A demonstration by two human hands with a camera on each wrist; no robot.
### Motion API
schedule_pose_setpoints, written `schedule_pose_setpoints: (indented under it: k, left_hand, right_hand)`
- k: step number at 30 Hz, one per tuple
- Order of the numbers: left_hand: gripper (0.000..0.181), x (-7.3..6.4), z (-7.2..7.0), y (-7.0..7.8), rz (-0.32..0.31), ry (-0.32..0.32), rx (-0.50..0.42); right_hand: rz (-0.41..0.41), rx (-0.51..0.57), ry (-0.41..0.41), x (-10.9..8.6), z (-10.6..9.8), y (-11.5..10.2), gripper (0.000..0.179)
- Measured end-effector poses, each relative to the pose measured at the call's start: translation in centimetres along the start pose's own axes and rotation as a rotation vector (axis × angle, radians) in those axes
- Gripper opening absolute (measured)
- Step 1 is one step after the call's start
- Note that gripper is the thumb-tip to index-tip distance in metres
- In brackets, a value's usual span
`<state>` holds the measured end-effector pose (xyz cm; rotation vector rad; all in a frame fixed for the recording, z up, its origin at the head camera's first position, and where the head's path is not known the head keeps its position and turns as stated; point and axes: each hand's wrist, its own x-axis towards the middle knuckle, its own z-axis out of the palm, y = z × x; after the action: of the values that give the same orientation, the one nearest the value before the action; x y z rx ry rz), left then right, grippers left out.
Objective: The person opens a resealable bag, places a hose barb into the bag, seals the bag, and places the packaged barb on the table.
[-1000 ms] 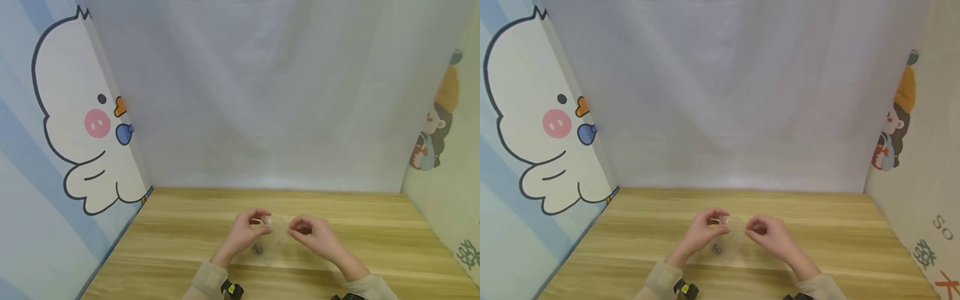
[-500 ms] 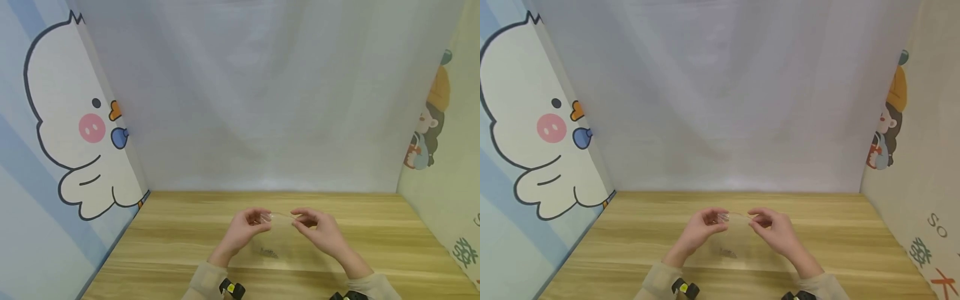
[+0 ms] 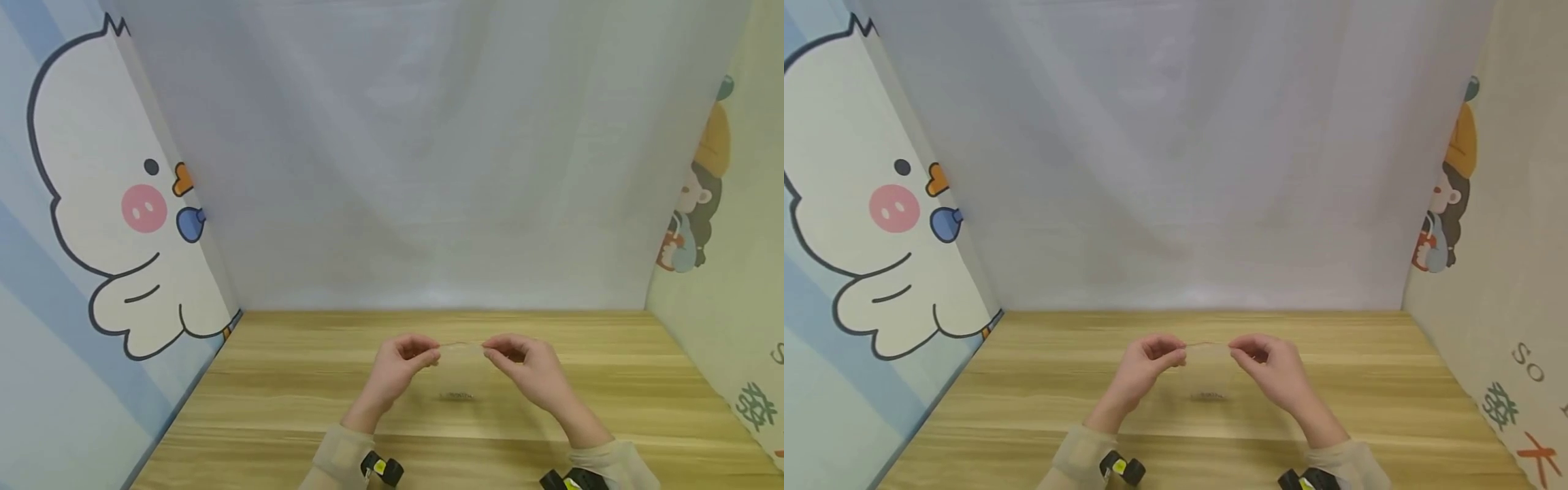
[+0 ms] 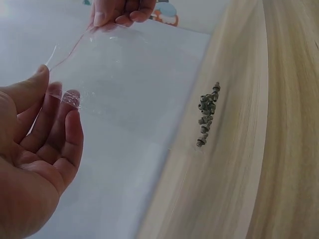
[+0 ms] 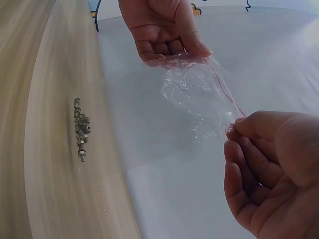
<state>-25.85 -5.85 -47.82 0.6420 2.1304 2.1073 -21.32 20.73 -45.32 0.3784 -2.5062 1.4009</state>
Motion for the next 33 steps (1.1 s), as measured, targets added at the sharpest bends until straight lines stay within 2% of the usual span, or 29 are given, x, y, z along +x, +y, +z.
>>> schedule_pose_setpoints:
  k: [12,21,29,33]
  left_hand:
    - [0.023,0.2,-0.34,0.0,0.024,0.004,0.005]
    - [0.025,0.1,-0.35,0.14,-0.009,0.029,0.005]
    - [0.019,0.03,-0.06,0.08,-0.015,0.035,0.066]
    - [0.024,0.05,0.04,-0.02,-0.01,0.035,0.035]
  right_hand:
    - [0.044,0.006,-0.011,-0.09,-0.27,-0.05,0.021]
    - [0.081,0.007,-0.045,-0.01,-0.14,0.07,0.024]
    - [0.053,-0.02,-0.055,-0.05,0.19,-0.12,0.021]
    - [0.033,-0.024,-0.048,-0.11,0.41,-0.15,0.018]
